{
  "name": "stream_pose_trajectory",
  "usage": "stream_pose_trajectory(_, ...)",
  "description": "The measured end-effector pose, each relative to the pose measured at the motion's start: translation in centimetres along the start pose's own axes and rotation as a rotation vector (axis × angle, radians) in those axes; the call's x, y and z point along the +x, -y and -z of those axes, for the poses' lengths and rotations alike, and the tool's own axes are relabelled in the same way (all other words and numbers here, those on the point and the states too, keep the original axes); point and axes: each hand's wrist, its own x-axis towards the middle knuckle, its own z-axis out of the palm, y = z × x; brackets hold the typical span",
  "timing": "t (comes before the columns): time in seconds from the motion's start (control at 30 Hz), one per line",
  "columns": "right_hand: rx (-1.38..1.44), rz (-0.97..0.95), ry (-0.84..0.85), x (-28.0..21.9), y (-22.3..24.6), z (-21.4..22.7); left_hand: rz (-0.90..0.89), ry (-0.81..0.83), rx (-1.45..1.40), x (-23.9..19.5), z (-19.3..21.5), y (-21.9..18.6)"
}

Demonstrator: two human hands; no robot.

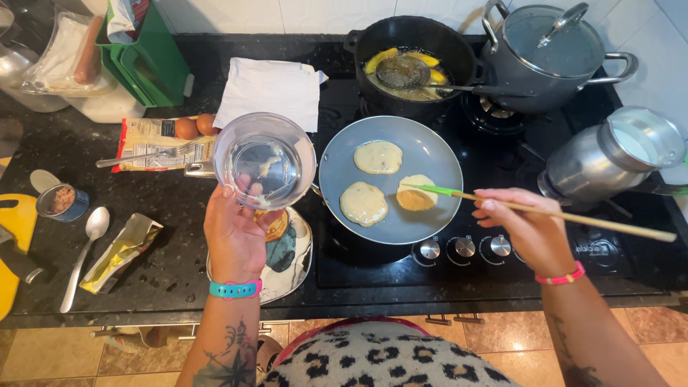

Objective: The person cooks pancakes in a pan, using a spatula to flip them and a spoon to spread batter. They also stir frying plantains in a separate pot and retrieve a jar from a cabinet.

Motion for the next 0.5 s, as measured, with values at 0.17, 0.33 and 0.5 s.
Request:
stream_pose_trajectory(0.17,-0.047,-0.118,-0.081,-1.5,3.1,-1.8,-0.007,0.000,-0.011,-0.3,0.3,0.3)
stream_pose_trajectory(0.33,-0.102,-0.215,-0.134,-2.3,4.4,-2.3,-0.001,-0.028,-0.011,-0.4,0.1,0.3)
stream_pose_trajectory(0.5,-0.155,0.011,-0.127,-1.9,3.1,-2.8,0.004,-0.026,-0.016,-0.3,-0.2,0.9)
